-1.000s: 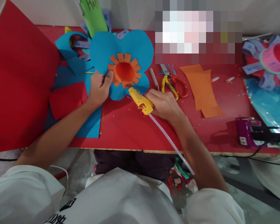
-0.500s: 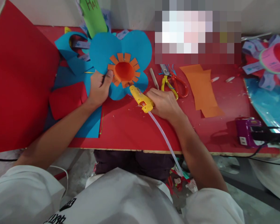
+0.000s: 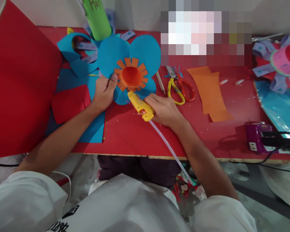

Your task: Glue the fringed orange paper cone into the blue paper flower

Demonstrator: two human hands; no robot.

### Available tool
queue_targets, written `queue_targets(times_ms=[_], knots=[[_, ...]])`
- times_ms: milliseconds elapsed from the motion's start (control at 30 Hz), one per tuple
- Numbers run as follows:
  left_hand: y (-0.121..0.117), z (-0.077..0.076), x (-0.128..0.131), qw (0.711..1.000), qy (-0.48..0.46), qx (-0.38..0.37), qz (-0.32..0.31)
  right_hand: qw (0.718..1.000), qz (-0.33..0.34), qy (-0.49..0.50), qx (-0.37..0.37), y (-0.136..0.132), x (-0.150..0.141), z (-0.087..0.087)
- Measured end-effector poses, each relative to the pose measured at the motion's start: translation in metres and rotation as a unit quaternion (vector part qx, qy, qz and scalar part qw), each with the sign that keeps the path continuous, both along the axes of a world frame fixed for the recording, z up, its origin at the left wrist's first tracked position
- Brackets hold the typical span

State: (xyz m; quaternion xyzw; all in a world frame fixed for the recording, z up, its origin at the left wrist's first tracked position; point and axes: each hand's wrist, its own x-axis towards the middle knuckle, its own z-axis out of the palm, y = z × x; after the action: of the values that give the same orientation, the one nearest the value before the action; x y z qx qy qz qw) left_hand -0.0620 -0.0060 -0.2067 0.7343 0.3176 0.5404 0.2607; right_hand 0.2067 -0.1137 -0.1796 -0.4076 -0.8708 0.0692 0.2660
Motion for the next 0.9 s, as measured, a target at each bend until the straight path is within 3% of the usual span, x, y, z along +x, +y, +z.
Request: queue_targets(times_ms=[200, 500, 633, 833, 900], knots=[[0.000, -0.003, 0.003, 1.000, -0.006, 0.013, 0.004, 1.000, -0.013, -0.003, -0.008, 0.000, -0.006, -0.003], [-0.002, -0.002, 0.001, 0.999, 0.031, -0.027, -0.004, 0.999, -0.037, 0.028, 0.002, 0.001, -0.008, -0.006], [-0.002, -0.001, 0.002, 1.000, 0.015, -0.006, -0.009, 0.996, -0.070, 0.059, -0.004, 0.001, -0.004, -0.006], [-0.001, -0.005, 0.000, 0.999, 0.035, 0.016, -0.017, 0.985, -0.099, 0.136, 0.045, 0.005, 0.005, -0.008], [0.000, -0.006, -0.001, 0.998, 0.044, 0.029, -0.023, 0.984, -0.117, 0.134, 0.024, 0.006, 0.009, -0.011]])
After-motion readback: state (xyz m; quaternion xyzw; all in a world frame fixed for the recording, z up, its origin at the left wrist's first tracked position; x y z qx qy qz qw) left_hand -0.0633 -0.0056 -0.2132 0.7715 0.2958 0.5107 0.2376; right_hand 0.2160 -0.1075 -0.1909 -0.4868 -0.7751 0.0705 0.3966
